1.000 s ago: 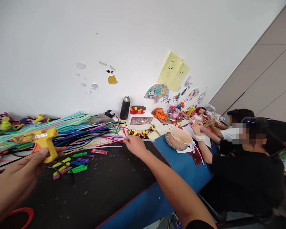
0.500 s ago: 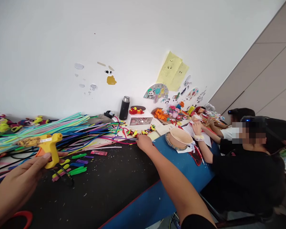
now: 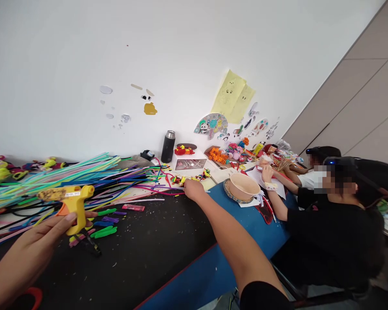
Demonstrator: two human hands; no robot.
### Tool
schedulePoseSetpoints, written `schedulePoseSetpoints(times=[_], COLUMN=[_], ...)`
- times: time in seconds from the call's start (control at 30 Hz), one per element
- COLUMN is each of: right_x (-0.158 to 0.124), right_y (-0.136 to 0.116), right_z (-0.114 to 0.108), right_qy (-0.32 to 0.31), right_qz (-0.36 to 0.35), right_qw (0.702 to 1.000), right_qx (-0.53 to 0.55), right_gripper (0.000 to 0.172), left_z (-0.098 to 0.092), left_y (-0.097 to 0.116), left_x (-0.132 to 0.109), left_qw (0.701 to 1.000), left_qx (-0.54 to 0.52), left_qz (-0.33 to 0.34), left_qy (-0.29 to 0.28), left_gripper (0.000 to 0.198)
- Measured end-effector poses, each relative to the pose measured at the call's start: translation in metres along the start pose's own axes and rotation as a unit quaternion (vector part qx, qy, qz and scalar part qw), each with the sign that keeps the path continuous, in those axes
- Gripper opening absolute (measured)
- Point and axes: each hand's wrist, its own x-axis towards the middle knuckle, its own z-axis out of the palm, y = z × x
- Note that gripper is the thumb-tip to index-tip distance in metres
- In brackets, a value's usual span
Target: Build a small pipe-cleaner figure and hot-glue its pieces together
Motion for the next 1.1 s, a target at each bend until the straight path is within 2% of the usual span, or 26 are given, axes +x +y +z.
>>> schedulePoseSetpoints(times=[0.1, 0.2, 0.37, 0.47, 0.57, 0.6, 0.67, 0.73, 0.83, 0.93, 1.03, 1.1], right_x=[-0.006, -0.016, -0.034, -0.045, -0.058, -0.063, -0.072, -0.078, -0.083, -0.084, -0.087, -0.089], right_y=[0.0, 0.001, 0.006, 0.0, -0.017, -0.025, -0.042, -0.058, -0.075, -0.079, -0.075, -0.072], right_z=[0.0, -0.004, -0.023, -0.038, -0.051, -0.054, -0.054, -0.048, -0.027, -0.003, 0.013, 0.018], right_qy=[0.024, 0.063, 0.131, 0.172, 0.204, 0.211, 0.215, 0.19, 0.141, 0.093, 0.082, 0.074], right_qz=[-0.007, -0.014, -0.024, -0.031, -0.052, -0.064, -0.11, -0.149, -0.171, -0.179, -0.185, -0.198], right_qw=[1.0, 0.998, 0.99, 0.981, 0.968, 0.961, 0.917, 0.874, 0.849, 0.868, 0.916, 0.922], right_qx=[0.003, 0.01, 0.041, 0.083, 0.135, 0.165, 0.317, 0.421, 0.48, 0.454, 0.346, 0.323], right_gripper=[0.037, 0.025, 0.019, 0.018, 0.02, 0.021, 0.018, 0.018, 0.016, 0.012, 0.008, 0.008], left_z=[0.0, -0.003, -0.005, 0.0, 0.005, 0.006, 0.008, 0.008, 0.009, 0.01, 0.011, 0.011], left_y=[0.002, -0.001, -0.007, -0.004, 0.003, 0.005, 0.009, 0.012, 0.013, 0.013, 0.011, 0.009], left_x=[-0.002, -0.001, 0.001, -0.002, -0.007, -0.009, -0.011, -0.013, -0.014, -0.014, -0.014, -0.014], left_qw=[1.0, 1.0, 1.0, 0.994, 0.97, 0.963, 0.954, 0.949, 0.944, 0.941, 0.94, 0.943], left_qx=[0.005, 0.002, -0.014, -0.106, -0.233, -0.26, -0.288, -0.303, -0.322, -0.33, -0.331, -0.325], left_qz=[0.001, 0.002, -0.006, -0.02, -0.04, -0.05, -0.061, -0.057, -0.047, -0.047, -0.049, -0.044], left_qy=[0.004, -0.003, 0.003, -0.018, -0.055, -0.058, -0.062, -0.071, -0.062, -0.065, -0.066, -0.062], left_gripper=[0.054, 0.052, 0.054, 0.056, 0.054, 0.055, 0.055, 0.053, 0.045, 0.039, 0.038, 0.039])
